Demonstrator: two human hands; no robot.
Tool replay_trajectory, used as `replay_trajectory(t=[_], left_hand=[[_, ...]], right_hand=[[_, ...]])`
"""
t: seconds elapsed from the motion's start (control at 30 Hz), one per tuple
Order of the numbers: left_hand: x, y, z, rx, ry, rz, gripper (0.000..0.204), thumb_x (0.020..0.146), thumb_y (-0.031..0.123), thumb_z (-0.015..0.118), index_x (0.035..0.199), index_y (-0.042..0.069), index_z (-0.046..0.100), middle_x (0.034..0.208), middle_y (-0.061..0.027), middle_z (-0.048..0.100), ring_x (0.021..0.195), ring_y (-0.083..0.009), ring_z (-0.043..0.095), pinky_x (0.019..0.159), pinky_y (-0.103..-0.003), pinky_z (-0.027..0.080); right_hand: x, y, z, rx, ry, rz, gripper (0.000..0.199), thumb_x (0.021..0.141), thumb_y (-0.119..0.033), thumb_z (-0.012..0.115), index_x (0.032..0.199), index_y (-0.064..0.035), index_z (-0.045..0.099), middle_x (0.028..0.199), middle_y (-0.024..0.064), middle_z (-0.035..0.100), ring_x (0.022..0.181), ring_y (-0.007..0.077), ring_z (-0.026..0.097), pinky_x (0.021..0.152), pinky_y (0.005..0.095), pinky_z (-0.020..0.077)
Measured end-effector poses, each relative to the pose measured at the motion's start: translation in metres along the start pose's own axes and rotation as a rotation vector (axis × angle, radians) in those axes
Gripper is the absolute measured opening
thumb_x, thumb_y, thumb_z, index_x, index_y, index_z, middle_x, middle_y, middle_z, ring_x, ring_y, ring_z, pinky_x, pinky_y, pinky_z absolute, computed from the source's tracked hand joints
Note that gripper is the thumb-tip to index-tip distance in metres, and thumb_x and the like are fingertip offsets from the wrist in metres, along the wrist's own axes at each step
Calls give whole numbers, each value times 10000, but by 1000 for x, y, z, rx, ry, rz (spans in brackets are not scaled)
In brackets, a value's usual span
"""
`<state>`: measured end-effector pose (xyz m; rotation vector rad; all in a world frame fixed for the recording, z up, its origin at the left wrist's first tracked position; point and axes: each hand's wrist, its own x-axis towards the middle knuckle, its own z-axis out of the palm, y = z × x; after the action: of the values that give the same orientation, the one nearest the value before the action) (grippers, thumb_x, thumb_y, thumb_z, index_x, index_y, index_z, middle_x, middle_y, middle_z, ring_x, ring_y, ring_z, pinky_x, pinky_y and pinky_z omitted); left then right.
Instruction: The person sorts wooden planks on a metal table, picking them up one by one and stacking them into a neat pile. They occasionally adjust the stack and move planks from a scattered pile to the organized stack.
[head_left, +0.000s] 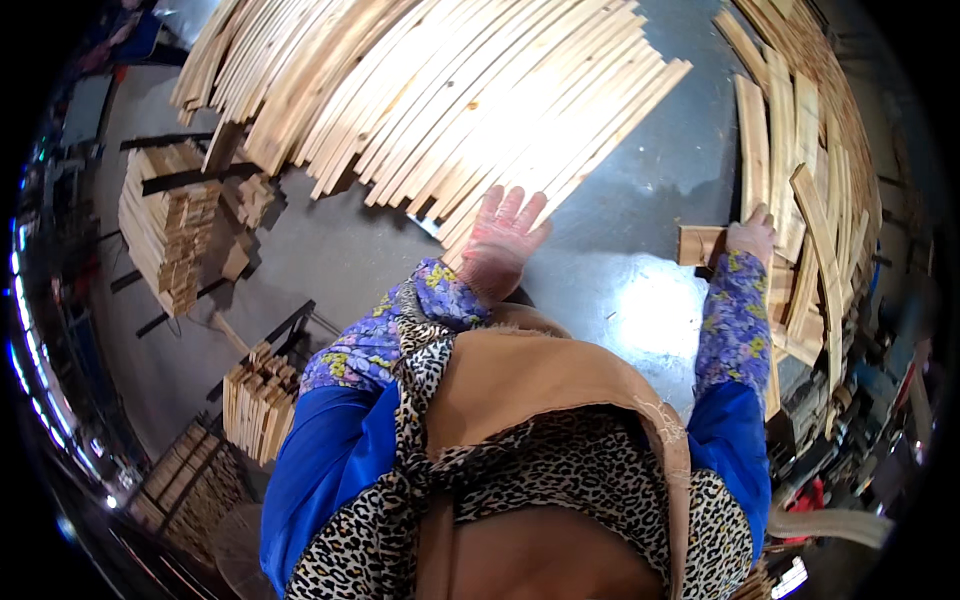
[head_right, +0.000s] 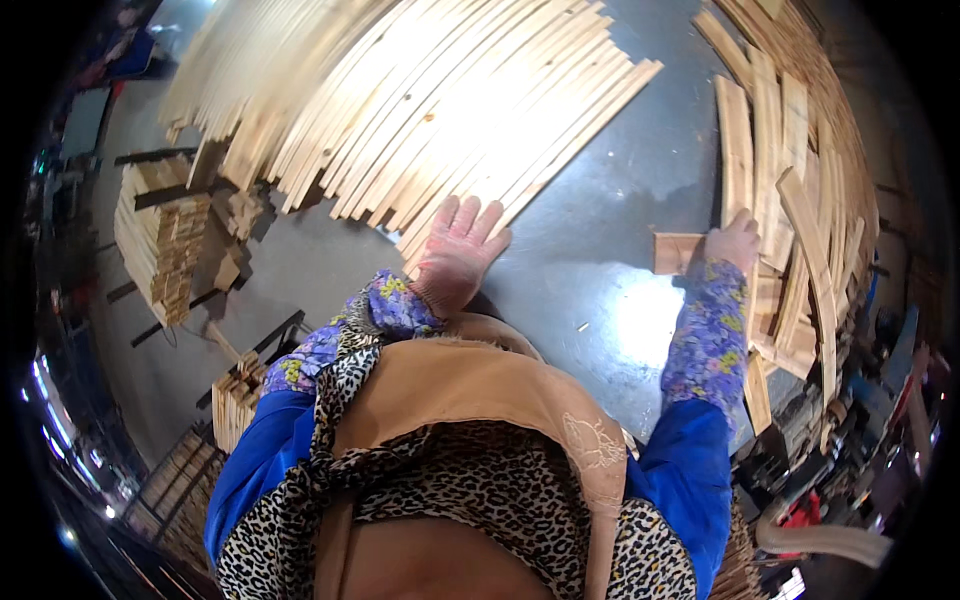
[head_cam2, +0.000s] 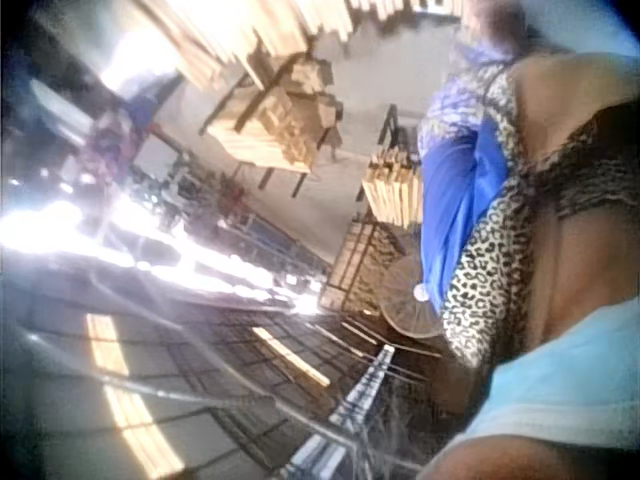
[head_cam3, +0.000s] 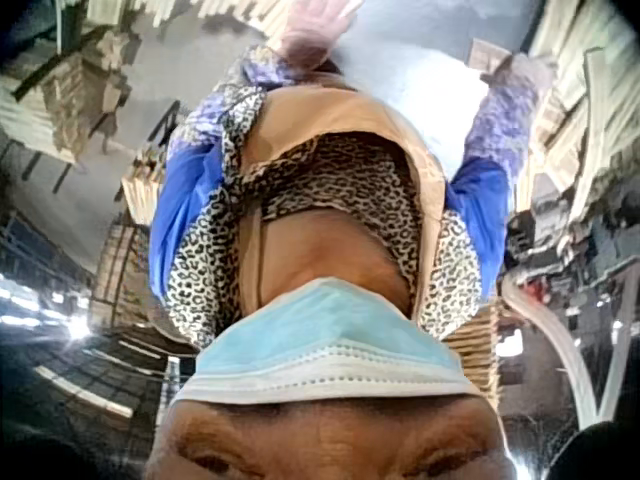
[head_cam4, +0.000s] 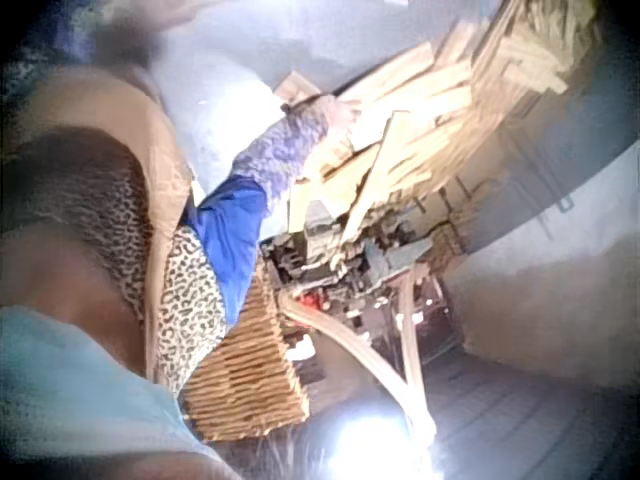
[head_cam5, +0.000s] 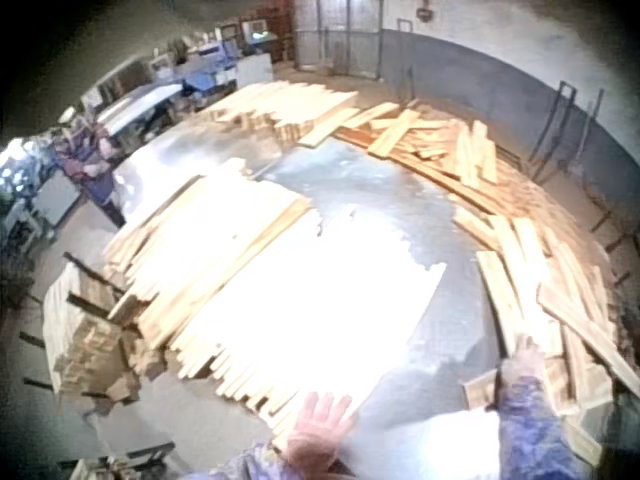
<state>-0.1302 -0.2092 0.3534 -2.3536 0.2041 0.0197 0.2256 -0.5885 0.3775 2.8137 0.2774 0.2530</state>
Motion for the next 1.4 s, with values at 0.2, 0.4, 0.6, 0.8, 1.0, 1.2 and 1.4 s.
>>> replay_trajectory(t=[0.2,0.4,0.6,0.8,1.0,1.2,1.4], left_hand=[[0,-40,-31,-1060,78,-269,442,924,279,732,1351,201,650,1498,-141,617,1399,-371,565,1257,-561,371],[25,-84,-19,-1191,145,-506,773,744,394,890,1374,19,645,1417,-232,616,1342,-426,567,1215,-576,393],[28,-119,1,-1166,51,-521,842,691,383,926,1380,23,602,1423,-230,558,1294,-448,523,1150,-593,398],[26,-105,17,-1210,222,-581,735,784,411,878,1354,16,636,1403,-241,607,1288,-455,570,1167,-632,401],[27,-117,3,-1493,158,-795,415,854,192,847,1187,-12,706,1146,-210,736,1032,-380,707,926,-514,588],[15,-221,12,-514,276,-639,437,1041,344,720,1390,82,709,774,-58,604,566,-179,543,457,-369,426],[-54,-359,159,-850,-97,-1001,796,1060,756,405,1510,152,663,1125,-161,785,1029,-316,740,966,-512,564]], right_hand=[[-30,-112,-76,882,-515,76,344,1049,-240,643,1297,-6,592,1014,156,733,823,272,740,682,399,632],[-140,-266,-92,1208,-364,-49,786,978,-459,726,1581,-13,492,1321,293,685,1292,455,633,1101,549,483],[81,-294,-152,700,-46,-299,735,929,-363,753,1533,2,550,1408,282,662,1328,424,613,1105,516,483],[207,-317,-101,1040,-471,-69,565,1002,-457,691,1329,3,726,1188,148,764,1174,262,687,1041,439,516],[149,-274,-183,1811,-92,-240,559,1104,-335,635,1447,107,627,1366,217,718,1268,256,685,1118,365,508],[-32,-230,-52,1406,-681,-40,786,1058,-626,592,1544,-11,534,1424,235,664,1303,362,630,1137,431,479],[-91,-272,-67,1392,-674,2,830,1070,-508,645,1625,59,402,1544,300,587,1400,417,592,1189,438,440]])
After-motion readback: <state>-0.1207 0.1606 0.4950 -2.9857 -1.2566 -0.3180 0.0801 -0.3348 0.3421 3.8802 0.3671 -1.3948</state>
